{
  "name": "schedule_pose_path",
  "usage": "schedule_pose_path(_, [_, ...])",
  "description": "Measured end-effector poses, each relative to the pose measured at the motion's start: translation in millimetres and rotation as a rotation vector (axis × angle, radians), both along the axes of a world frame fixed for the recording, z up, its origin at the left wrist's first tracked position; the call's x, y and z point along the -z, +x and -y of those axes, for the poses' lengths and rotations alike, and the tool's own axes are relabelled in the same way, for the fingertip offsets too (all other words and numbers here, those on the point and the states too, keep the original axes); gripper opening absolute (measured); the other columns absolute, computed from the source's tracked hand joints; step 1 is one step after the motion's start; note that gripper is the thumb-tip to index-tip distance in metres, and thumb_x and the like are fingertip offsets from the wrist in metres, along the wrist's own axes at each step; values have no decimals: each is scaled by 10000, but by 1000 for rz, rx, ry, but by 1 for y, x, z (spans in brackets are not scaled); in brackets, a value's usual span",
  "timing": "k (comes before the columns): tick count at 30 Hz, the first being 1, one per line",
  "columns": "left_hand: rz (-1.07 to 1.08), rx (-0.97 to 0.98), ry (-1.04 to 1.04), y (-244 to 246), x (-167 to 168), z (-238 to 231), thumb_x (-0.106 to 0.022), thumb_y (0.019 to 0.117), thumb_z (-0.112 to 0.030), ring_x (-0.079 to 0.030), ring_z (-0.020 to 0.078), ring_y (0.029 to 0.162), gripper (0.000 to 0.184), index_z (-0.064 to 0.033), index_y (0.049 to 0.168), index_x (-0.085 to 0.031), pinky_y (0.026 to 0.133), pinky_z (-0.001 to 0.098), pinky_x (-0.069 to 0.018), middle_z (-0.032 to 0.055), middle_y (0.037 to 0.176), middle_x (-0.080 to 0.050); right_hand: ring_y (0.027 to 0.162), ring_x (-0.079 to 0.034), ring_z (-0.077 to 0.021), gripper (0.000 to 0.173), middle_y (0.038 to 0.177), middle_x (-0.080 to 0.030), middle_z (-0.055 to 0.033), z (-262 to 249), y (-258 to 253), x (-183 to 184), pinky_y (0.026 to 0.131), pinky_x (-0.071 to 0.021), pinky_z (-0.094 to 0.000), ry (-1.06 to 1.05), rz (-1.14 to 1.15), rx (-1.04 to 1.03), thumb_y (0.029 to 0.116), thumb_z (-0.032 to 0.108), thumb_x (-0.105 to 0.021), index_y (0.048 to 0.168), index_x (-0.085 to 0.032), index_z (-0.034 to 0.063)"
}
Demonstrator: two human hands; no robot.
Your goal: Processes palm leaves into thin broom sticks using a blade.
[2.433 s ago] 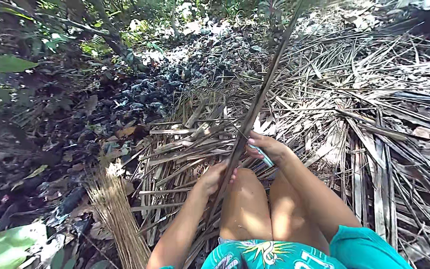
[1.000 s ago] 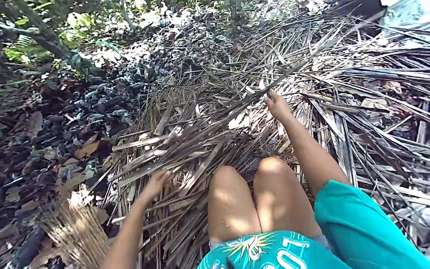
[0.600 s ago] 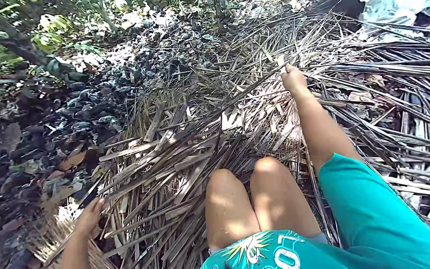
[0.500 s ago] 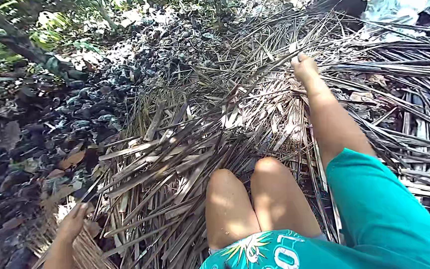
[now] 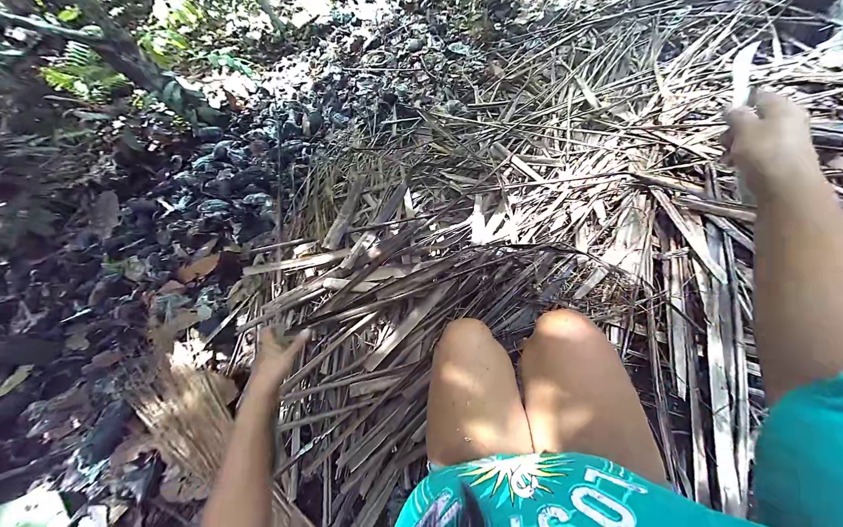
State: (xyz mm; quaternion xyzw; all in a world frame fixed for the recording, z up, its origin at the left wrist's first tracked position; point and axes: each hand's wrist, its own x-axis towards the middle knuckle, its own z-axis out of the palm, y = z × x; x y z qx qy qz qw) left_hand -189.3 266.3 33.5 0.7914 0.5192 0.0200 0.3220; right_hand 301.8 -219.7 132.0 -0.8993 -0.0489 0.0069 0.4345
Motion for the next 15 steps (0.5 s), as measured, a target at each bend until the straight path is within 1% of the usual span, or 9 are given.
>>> schedule_pose_path(1, [-1,-20,15,18,0,18,-665,1003,-303,-616,463,1162,746,19,1554,-279,993,613,-479,349,1298,-583,812,-533,-285,477,1060,-560,-252,-14,-24,4,777,-468,-495,37,-46,-79,1115,291,-354,1453,-433,-35])
schedule_pose_path(3, [29,-14,31,47,-2,51,-578,1050,-260,-689,370,933,599,7,1525,-329,842,540,-561,284,1124,-650,674,-464,-142,440,888,-521,-108,-43,-73,14,659,-457,-355,109,-125,-242,1120,277,-367,1456,-449,4])
schedule_pose_path(4, [61,18,38,58,-6,67,-542,1066,-245,-700,349,940,529,21,1495,-382,859,525,-566,264,1110,-670,631,-455,-114,430,834,-517,-77,-56,-97,20,613,-448,-327,158,-157,-325,1115,248,-380,1460,-458,4])
schedule_pose_path(5, [96,54,46,67,-13,83,-542,1065,-224,-689,379,1014,477,37,1454,-451,926,563,-537,278,1149,-669,605,-454,-95,431,798,-511,-53,-69,-121,26,584,-444,-303,204,-192,-415,1113,229,-383,1476,-452,7])
schedule_pose_path(6, [132,86,54,75,-21,101,-556,1061,-207,-667,403,1067,423,46,1398,-525,974,594,-497,287,1174,-663,581,-456,-87,429,768,-507,-36,-80,-144,32,555,-440,-289,253,-225,-506,1109,223,-389,1482,-450,19])
schedule_pose_path(7, [159,116,64,82,-28,118,-561,1058,-203,-680,371,1052,382,24,1364,-579,973,572,-506,252,1154,-686,556,-459,-86,424,743,-508,-28,-90,-168,37,525,-439,-278,304,-263,-598,1109,231,-397,1487,-448,46])
schedule_pose_path(10, [321,229,-13,91,-42,163,-522,1069,-168,-721,132,815,301,-5,1302,-618,801,351,-594,72,962,-750,541,-496,-104,477,722,-555,-39,-117,-220,46,518,-465,-289,411,-363,-855,1074,185,-452,1536,-418,74])
schedule_pose_path(13, [524,357,-179,91,-54,191,-469,1067,-95,-724,71,761,254,43,1218,-619,745,268,-610,35,925,-762,567,-471,-61,529,750,-549,-10,-132,-252,52,543,-433,-252,450,-473,-1022,1053,201,-492,1565,-386,118])
schedule_pose_path(15, [593,433,-229,89,-60,200,-454,1063,-94,-699,39,706,230,34,1126,-635,697,234,-599,-6,857,-747,570,-459,-32,528,759,-558,7,-136,-262,52,549,-414,-220,446,-547,-1089,1055,220,-514,1562,-397,135])
